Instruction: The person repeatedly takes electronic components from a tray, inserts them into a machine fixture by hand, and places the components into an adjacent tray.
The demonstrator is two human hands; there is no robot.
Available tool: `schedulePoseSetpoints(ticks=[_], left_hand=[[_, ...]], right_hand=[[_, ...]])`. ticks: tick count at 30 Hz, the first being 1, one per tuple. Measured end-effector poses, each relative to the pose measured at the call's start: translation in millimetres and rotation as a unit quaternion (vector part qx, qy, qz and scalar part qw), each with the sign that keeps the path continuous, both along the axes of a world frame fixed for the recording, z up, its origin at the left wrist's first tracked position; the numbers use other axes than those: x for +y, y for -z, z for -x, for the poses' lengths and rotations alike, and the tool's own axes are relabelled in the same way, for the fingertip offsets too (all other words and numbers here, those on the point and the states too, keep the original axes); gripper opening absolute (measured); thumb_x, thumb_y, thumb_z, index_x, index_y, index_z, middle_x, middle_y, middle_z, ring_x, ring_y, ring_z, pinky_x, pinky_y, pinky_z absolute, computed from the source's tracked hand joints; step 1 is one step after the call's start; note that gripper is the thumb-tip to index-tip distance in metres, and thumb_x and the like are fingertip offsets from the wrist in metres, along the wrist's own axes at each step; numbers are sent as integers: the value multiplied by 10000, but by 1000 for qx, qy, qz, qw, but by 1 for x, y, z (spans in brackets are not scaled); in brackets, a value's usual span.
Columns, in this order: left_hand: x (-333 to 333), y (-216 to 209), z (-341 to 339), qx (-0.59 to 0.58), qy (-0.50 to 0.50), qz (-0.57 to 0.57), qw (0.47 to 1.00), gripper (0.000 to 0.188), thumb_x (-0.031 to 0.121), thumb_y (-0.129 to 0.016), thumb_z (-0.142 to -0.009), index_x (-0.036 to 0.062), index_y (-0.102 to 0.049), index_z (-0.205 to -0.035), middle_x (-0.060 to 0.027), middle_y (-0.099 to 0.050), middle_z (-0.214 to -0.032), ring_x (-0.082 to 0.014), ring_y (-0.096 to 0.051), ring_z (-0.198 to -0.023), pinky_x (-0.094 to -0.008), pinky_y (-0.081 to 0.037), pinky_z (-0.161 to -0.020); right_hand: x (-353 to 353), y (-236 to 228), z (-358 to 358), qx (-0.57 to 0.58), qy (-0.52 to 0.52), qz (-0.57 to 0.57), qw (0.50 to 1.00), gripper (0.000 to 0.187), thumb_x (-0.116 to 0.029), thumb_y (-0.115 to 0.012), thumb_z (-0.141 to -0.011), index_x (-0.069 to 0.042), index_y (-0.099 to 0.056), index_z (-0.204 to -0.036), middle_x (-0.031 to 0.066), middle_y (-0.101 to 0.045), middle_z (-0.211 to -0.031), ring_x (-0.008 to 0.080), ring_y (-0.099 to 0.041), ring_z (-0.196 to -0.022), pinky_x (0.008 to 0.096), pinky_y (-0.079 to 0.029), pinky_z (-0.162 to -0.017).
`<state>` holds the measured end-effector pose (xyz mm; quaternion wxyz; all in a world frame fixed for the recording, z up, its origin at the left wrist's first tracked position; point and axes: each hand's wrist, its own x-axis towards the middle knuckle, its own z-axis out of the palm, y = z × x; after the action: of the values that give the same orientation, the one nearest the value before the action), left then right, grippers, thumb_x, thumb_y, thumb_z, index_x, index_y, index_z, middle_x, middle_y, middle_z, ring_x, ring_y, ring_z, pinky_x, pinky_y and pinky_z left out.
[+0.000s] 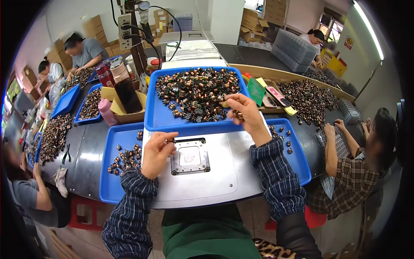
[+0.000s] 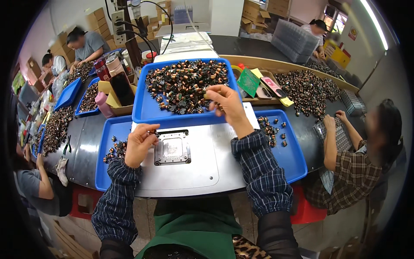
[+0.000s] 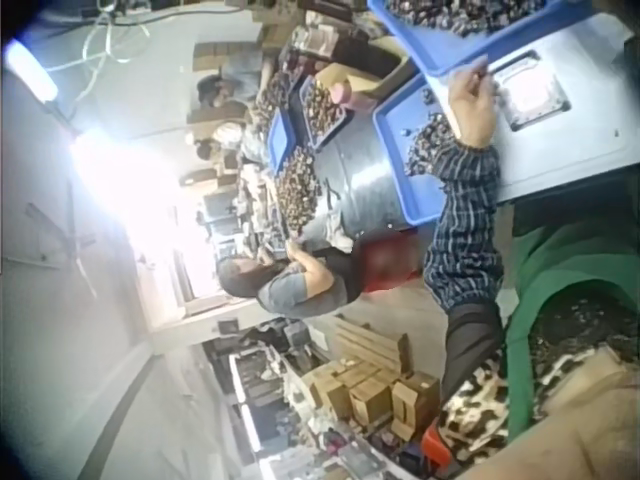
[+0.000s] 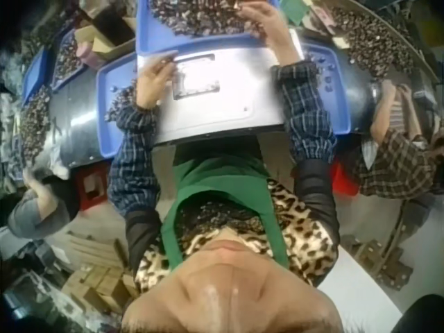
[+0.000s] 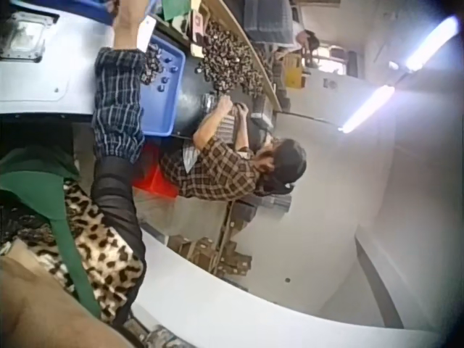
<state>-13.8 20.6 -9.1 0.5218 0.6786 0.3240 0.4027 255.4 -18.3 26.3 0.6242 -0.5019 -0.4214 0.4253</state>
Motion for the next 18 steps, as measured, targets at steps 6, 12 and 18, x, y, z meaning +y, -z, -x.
schedulePoseSetpoints(ticks=[6, 12, 18], left_hand=[[-13, -9, -7, 116, 39, -146, 982, 156, -59, -547, -731, -14, -580, -877, -52, -546, -799, -122, -532, -709, -223, -436, -645], [-19, -8, -15, 204, 97, -282, 933, 123, -24, -573, -725, -8, -603, -842, -100, -545, -814, -232, -536, -726, -286, -446, -655], [-22, -11, -23, 276, 106, -319, 900, 109, -12, -567, -724, -12, -611, -824, -110, -543, -778, -256, -528, -762, -328, -449, -676]], right_hand=[[11, 12, -16, -547, 105, 28, 830, 236, -204, -684, -635, -45, -648, -805, 108, -623, -770, 232, -574, -716, 299, -442, -701], [19, 14, -14, -573, 92, 83, 810, 230, -253, -663, -659, -71, -649, -799, 130, -623, -811, 280, -585, -790, 361, -449, -715], [20, 21, -13, -577, 97, 42, 810, 232, -254, -653, -652, -41, -641, -743, 133, -619, -731, 274, -586, -699, 354, -451, -673]])
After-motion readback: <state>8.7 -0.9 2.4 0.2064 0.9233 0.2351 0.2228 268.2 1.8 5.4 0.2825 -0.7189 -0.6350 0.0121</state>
